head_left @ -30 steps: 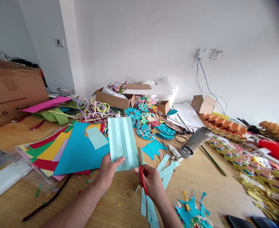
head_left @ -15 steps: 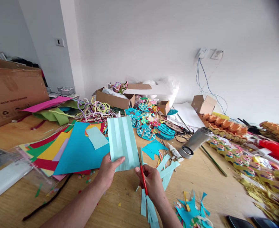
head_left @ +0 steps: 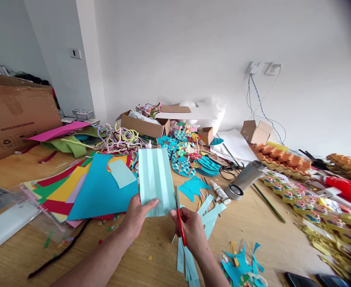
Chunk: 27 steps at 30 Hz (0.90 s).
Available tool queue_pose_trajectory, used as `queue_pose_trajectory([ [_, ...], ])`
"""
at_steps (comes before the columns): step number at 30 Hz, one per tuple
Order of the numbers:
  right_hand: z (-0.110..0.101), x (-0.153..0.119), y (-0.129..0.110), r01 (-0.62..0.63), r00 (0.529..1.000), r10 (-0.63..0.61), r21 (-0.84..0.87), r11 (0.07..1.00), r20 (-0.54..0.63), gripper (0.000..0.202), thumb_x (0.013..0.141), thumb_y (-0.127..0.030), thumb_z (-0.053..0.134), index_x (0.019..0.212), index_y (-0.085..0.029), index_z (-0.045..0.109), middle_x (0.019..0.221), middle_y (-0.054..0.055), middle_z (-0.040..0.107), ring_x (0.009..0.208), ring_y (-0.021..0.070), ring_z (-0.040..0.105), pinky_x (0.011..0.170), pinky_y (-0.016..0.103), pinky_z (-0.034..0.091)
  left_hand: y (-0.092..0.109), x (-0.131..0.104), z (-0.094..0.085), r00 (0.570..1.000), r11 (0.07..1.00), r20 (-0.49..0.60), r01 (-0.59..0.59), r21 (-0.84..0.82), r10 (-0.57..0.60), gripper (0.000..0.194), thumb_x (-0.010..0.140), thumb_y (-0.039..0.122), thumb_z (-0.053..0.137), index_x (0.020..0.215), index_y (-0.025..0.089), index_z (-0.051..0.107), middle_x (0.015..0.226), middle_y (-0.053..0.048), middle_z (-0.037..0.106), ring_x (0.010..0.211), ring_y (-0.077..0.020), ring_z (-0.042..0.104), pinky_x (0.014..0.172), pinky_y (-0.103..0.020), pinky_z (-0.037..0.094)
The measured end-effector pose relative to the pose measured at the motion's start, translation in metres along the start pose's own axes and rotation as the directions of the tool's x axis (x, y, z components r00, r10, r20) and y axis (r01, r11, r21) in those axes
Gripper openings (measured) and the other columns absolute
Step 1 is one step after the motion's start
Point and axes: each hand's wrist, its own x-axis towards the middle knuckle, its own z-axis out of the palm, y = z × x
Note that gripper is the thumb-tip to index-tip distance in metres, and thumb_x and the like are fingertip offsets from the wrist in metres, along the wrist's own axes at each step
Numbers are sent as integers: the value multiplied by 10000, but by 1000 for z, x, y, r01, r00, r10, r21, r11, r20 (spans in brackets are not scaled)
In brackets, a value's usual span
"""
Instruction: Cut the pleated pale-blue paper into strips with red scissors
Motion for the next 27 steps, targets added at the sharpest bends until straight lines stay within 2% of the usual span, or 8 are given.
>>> queue_pose_trajectory([
  [8, 0, 0, -1, -16, 1000, 16, 30, 999, -9, 415, 745, -512, 528, 516, -195, 388, 359, -28, 483, 341, 90, 420, 373, 196, 273, 1, -1, 1, 1000, 1000, -4, 8, -12, -8, 347, 639, 257, 698, 950, 110, 646, 946, -106, 695, 883, -279, 627, 734, -366, 503],
  [16, 0, -1, -2, -17, 1000, 17, 27, 1000, 3, 430, 736, -550, 520, 522, -193, 410, 380, -12, 525, 353, 105, 460, 381, 198, 298, 2, -1, 3, 999, 999, -27, 40, 3, -40, 360, 604, 277, 718, 917, 109, 657, 948, -110, 696, 887, -286, 629, 728, -356, 511],
  [22, 0, -1, 0, -14, 1000, 15, 14, 1000, -7, 422, 748, -537, 512, 524, -197, 403, 391, -6, 529, 371, 112, 469, 394, 203, 309, 0, 0, 0, 998, 998, 29, 46, 48, -47, 379, 627, 296, 704, 959, 124, 645, 935, -115, 698, 859, -285, 634, 739, -371, 502],
  [27, 0, 1, 0, -20, 999, 20, 9, 1000, -27, 436, 735, -547, 521, 509, -198, 387, 364, -22, 500, 342, 97, 436, 382, 199, 292, 0, -1, 0, 998, 997, 30, 58, 43, -59, 376, 629, 295, 702, 962, 129, 643, 937, -107, 698, 873, -287, 630, 748, -375, 499],
])
